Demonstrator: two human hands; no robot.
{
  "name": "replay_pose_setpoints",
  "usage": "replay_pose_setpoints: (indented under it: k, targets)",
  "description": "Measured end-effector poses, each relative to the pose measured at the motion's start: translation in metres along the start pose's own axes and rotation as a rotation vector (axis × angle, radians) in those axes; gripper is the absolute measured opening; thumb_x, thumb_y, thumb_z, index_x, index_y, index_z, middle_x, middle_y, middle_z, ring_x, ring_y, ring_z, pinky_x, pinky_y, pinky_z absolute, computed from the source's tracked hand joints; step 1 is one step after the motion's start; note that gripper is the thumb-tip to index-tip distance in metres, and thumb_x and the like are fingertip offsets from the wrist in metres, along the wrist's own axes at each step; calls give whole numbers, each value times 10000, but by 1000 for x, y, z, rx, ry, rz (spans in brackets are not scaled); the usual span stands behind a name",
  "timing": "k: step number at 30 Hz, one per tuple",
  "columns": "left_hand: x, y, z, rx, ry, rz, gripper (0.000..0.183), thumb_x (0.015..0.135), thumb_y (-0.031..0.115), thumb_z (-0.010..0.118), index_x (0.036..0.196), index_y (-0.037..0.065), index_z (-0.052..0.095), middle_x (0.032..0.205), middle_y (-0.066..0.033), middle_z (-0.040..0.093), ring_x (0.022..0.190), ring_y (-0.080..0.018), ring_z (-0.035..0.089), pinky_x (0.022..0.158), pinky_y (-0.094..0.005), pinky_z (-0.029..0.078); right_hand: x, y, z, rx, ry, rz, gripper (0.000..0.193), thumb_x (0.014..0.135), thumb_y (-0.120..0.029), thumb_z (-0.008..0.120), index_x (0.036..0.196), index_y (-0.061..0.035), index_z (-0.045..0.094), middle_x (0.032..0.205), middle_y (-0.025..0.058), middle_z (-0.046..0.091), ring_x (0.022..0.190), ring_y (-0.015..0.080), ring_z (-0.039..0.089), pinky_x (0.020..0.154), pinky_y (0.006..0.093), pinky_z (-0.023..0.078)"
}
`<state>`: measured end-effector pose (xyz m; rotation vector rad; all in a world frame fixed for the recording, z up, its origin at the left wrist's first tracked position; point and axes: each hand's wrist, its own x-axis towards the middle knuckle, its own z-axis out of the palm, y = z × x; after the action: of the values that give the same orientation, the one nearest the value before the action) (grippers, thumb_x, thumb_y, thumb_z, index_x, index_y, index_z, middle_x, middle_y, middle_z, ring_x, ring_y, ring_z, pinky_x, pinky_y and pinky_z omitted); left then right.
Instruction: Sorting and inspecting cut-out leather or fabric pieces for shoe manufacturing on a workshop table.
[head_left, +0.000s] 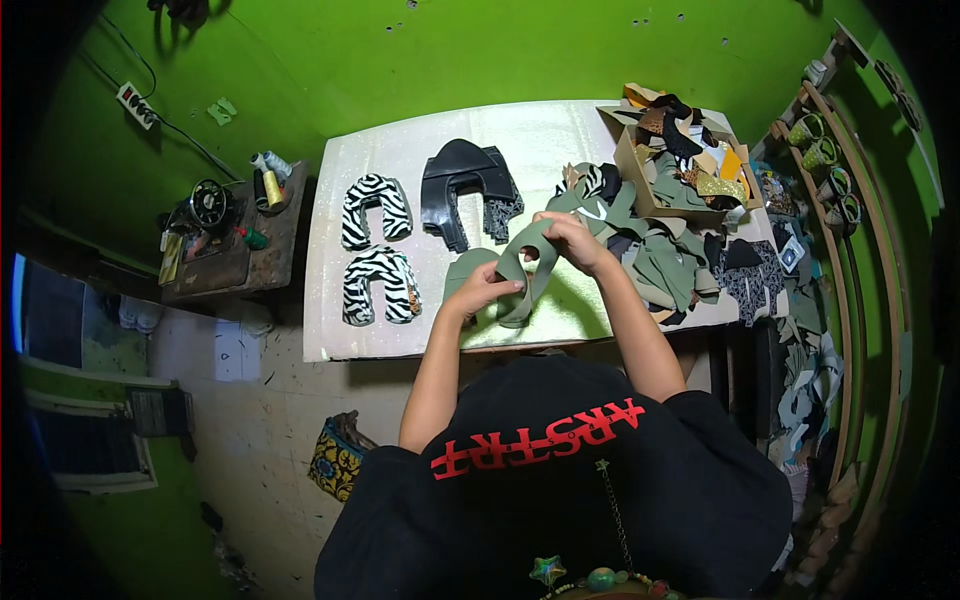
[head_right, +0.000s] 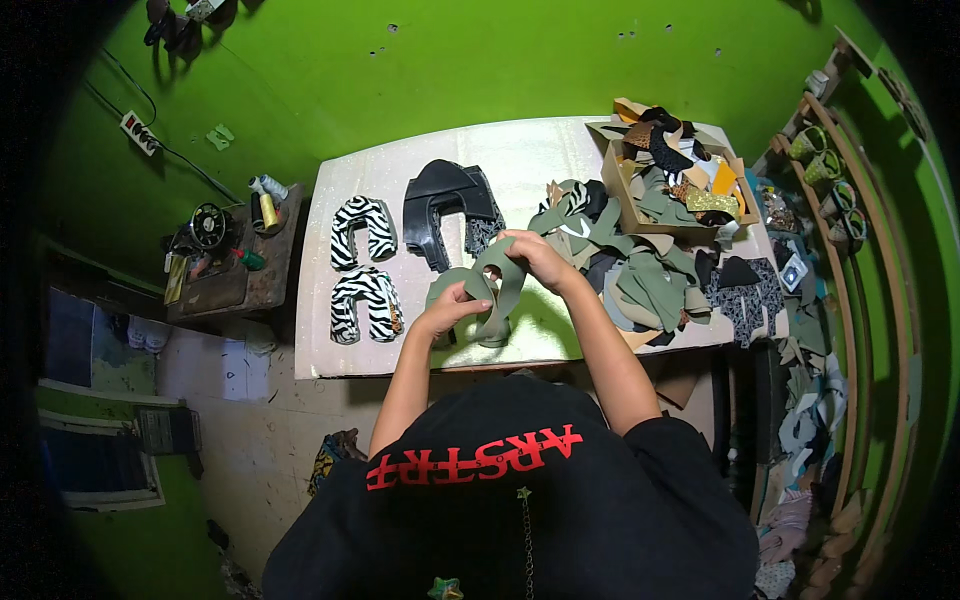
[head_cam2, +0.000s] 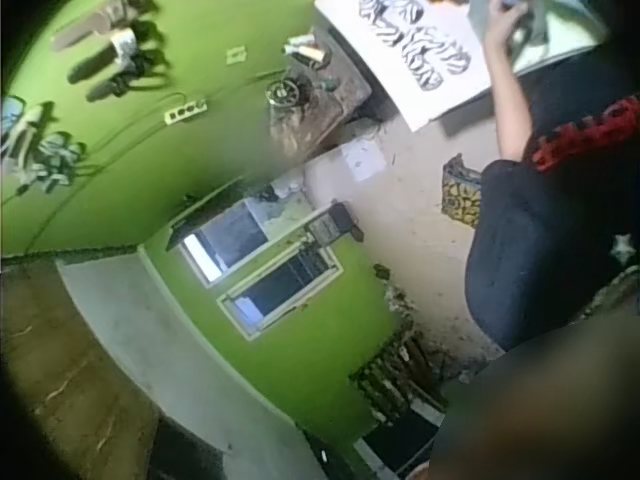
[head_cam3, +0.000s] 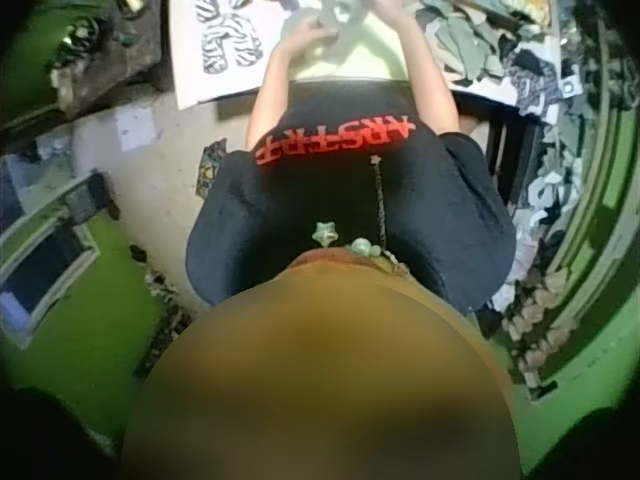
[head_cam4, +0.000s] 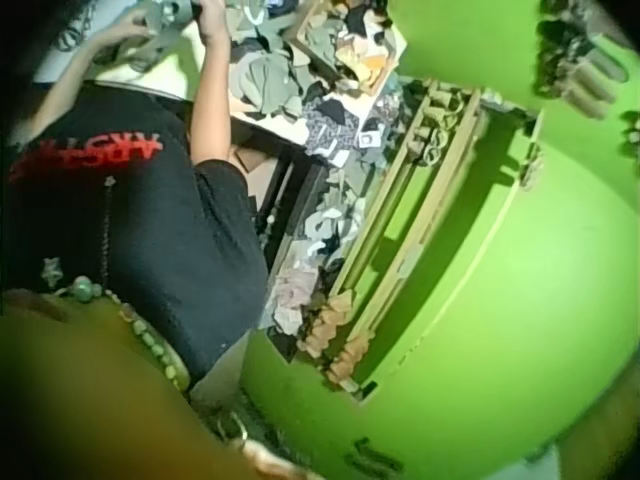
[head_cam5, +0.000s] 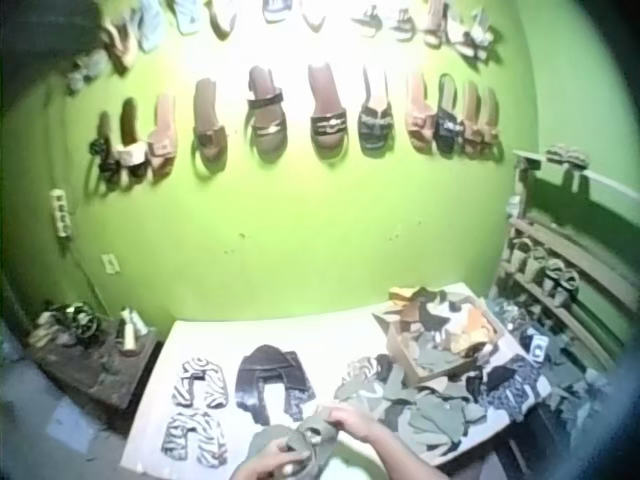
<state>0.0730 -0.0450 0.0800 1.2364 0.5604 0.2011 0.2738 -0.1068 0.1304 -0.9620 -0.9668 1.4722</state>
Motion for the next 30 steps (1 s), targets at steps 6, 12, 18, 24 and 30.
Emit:
replay_pose_setpoints:
  k: [6,12,18,24,30]
  targets:
    - [-23,-8,-45,-73,192,49,136,795,123,621,794,73,494,711,-8,570,636,-73,535,598,-204,435,8,32,18,-241,377,72,143,828,-171,512,842,-31,539,747,31,579,653,103,519,605,230,423]
    - [-31,-40,-79,238,482,-149,176,771,137,645,826,45,505,690,-34,555,594,-85,515,518,-213,422,23,119,11,-373,552,193,256,759,-162,639,942,-10,544,707,63,574,615,131,537,572,267,441]
    - [-36,-60,-86,167,582,-251,212,764,111,645,904,24,511,781,-49,554,637,-138,557,505,-295,509,22,137,37,-644,687,151,302,683,-88,666,952,-34,538,715,79,578,643,175,565,608,291,454]
    - [-29,-60,-89,232,648,-186,235,736,98,656,910,20,519,716,-55,570,636,-148,573,527,-276,491,21,148,42,-802,806,-67,182,666,-45,655,807,-11,544,704,116,571,658,238,573,640,316,456]
    - [-28,-68,-87,696,811,-111,307,683,201,675,908,38,544,736,-109,610,688,-266,601,662,-371,468,15,157,46,-857,800,-127,128,660,-30,646,724,4,542,691,135,562,658,264,554,628,336,447]
